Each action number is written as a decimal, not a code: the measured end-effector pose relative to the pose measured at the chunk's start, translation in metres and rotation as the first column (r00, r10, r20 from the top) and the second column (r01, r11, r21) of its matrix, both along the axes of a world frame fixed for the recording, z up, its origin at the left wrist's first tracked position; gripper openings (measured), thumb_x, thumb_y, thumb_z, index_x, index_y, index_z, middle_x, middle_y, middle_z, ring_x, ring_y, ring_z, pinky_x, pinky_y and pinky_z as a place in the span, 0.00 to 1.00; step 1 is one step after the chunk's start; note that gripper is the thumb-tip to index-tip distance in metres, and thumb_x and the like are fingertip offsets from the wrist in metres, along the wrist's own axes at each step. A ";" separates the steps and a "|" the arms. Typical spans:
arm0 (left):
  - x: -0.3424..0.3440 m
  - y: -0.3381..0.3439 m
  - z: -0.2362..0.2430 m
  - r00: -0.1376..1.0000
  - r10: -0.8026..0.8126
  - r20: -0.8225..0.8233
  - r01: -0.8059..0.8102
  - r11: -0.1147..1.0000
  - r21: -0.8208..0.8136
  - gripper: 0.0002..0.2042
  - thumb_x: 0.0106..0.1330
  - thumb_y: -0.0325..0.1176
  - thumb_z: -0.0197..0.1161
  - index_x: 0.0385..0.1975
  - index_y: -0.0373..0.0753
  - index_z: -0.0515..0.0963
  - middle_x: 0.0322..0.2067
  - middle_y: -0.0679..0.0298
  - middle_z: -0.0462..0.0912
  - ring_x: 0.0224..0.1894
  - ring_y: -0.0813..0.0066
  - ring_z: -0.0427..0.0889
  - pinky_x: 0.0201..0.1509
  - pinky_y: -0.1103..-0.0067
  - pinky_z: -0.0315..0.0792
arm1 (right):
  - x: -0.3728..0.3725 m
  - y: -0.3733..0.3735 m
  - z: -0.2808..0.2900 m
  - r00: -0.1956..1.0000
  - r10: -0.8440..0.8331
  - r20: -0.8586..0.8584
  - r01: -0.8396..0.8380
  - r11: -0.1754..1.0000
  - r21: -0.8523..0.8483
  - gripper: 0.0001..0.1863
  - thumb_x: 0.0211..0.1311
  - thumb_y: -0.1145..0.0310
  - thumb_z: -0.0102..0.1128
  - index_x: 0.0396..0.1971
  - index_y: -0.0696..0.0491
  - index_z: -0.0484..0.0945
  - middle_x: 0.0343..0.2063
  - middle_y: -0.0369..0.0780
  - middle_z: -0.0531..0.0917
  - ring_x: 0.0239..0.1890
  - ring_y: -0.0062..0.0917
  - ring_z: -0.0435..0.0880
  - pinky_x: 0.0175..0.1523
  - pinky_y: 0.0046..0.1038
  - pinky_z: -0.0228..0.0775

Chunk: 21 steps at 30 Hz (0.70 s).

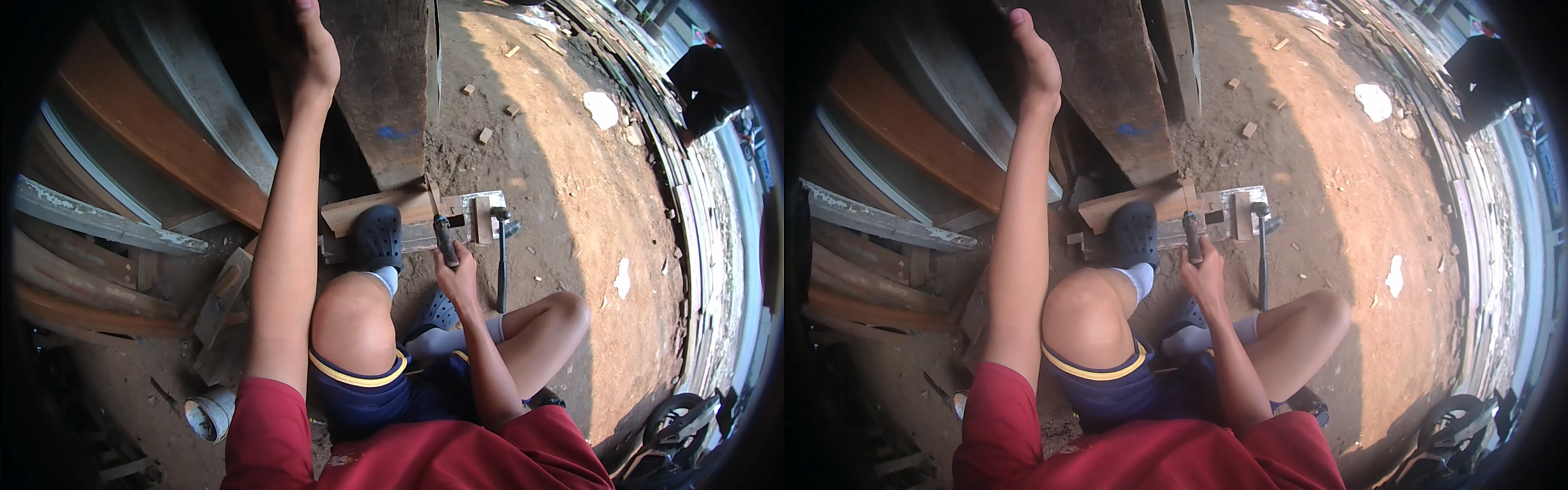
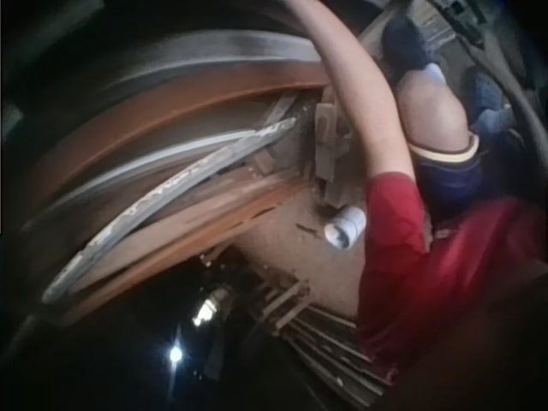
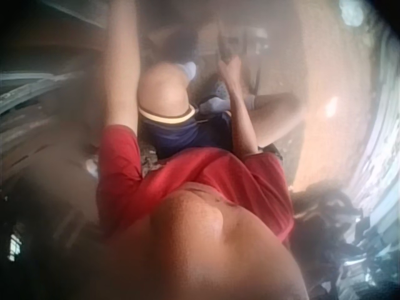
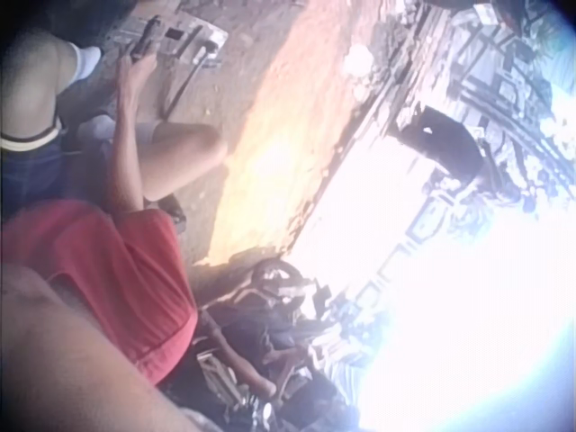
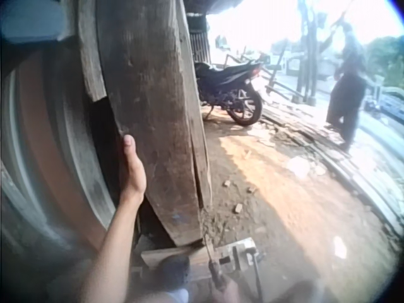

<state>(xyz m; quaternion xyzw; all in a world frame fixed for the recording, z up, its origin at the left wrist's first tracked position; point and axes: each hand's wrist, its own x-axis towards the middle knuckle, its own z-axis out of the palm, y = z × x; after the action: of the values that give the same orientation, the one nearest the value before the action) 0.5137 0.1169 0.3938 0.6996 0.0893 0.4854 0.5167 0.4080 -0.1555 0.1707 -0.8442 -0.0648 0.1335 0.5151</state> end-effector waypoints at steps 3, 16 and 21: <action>0.000 0.002 0.000 1.000 0.007 -0.001 -0.007 1.000 0.007 0.45 0.65 0.67 0.30 0.67 0.29 0.38 0.70 0.52 0.32 0.72 0.64 0.31 0.73 0.71 0.31 | -0.006 0.001 -0.001 1.000 -0.006 0.008 0.006 1.000 0.012 0.14 0.55 0.65 0.57 0.25 0.63 0.70 0.17 0.50 0.73 0.23 0.34 0.74 0.31 0.34 0.65; 0.000 0.000 -0.008 1.000 0.007 0.005 -0.007 1.000 0.002 0.45 0.65 0.67 0.29 0.67 0.29 0.38 0.70 0.52 0.33 0.72 0.64 0.32 0.73 0.71 0.31 | -0.012 -0.009 0.006 0.999 -0.030 0.027 0.029 0.999 0.040 0.11 0.54 0.68 0.55 0.26 0.63 0.72 0.16 0.49 0.74 0.20 0.29 0.75 0.30 0.33 0.65; -0.002 0.003 -0.001 1.000 0.018 0.003 -0.018 1.000 0.009 0.45 0.65 0.67 0.29 0.67 0.29 0.38 0.70 0.52 0.33 0.72 0.64 0.32 0.73 0.71 0.31 | -0.002 -0.009 0.009 0.998 -0.037 -0.053 0.042 0.995 0.089 0.11 0.53 0.68 0.55 0.25 0.63 0.72 0.16 0.47 0.74 0.21 0.27 0.75 0.30 0.32 0.66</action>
<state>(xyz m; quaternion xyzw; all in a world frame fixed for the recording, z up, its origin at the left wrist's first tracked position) 0.5114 0.1197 0.3924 0.7003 0.0924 0.4915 0.5093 0.4058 -0.1648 0.1794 -0.8176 -0.0407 0.1419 0.5565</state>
